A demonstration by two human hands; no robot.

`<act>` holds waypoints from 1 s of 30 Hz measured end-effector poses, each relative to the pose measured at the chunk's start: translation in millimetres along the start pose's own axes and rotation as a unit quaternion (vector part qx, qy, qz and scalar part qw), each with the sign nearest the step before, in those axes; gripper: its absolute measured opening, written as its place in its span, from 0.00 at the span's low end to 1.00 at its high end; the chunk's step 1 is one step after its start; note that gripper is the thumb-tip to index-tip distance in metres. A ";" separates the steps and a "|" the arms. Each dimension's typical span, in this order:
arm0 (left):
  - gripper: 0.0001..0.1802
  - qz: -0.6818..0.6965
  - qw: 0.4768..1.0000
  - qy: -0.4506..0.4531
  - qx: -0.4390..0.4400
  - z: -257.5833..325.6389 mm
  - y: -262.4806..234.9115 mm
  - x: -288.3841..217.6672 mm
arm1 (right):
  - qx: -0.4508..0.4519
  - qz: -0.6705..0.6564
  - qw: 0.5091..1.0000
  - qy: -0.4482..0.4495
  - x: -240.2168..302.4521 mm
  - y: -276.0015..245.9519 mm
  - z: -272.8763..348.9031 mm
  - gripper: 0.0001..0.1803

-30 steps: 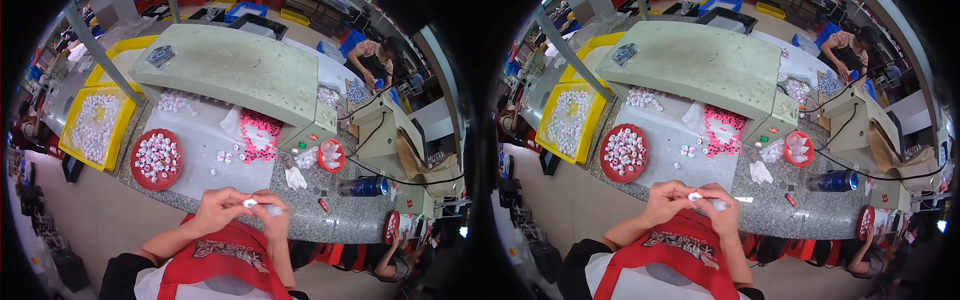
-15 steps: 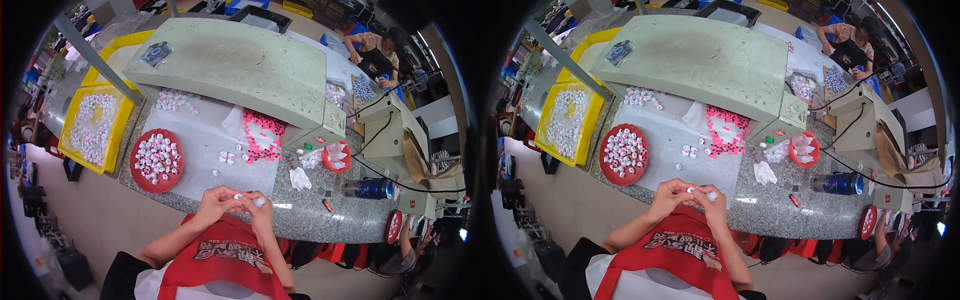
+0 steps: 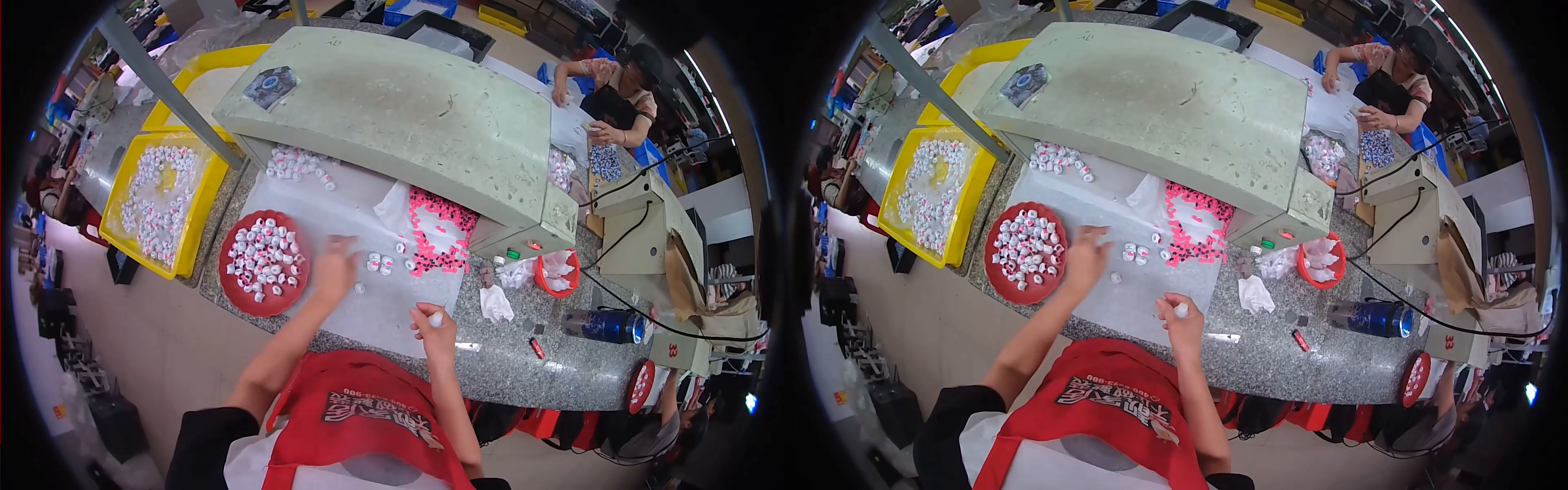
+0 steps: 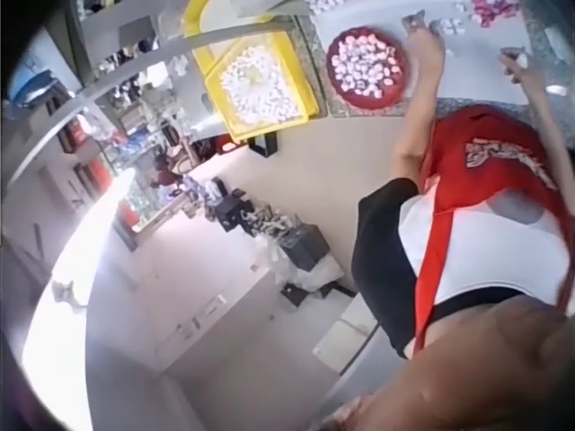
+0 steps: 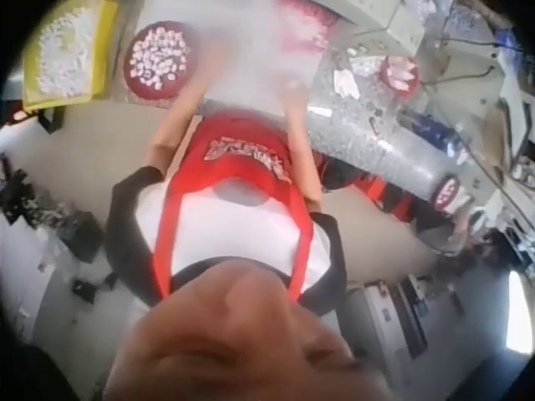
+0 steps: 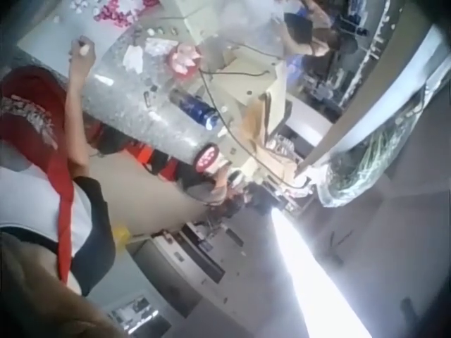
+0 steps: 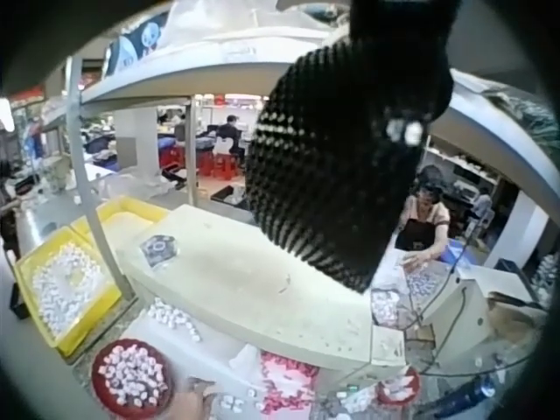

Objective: The recorder is at a workbench manually assembling small white circular bases with pink decorative pieces.

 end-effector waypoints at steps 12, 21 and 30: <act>0.17 0.504 0.862 0.013 0.048 -15.0 -26.8 -112.1 | -0.092 -0.023 0.990 -0.106 39.9 -30.8 67.4 0.08; 0.18 0.457 0.886 0.084 0.012 17.7 -111.3 -157.4 | 0.045 -0.029 0.962 -0.267 88.2 -2.4 100.5 0.11; 0.17 0.509 0.856 0.014 0.092 23.5 -115.5 -161.5 | 0.169 -0.193 0.953 -0.161 73.1 -15.8 97.6 0.08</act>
Point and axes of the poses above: each hand's wrist, its own z-axis away from the middle knuckle, its own y-axis out of the palm, x = y × z, the point moved 1 cm from there along -z, towards the middle knuckle, and after that the axes turned 12 degrees about y, right-handed, at the moved point
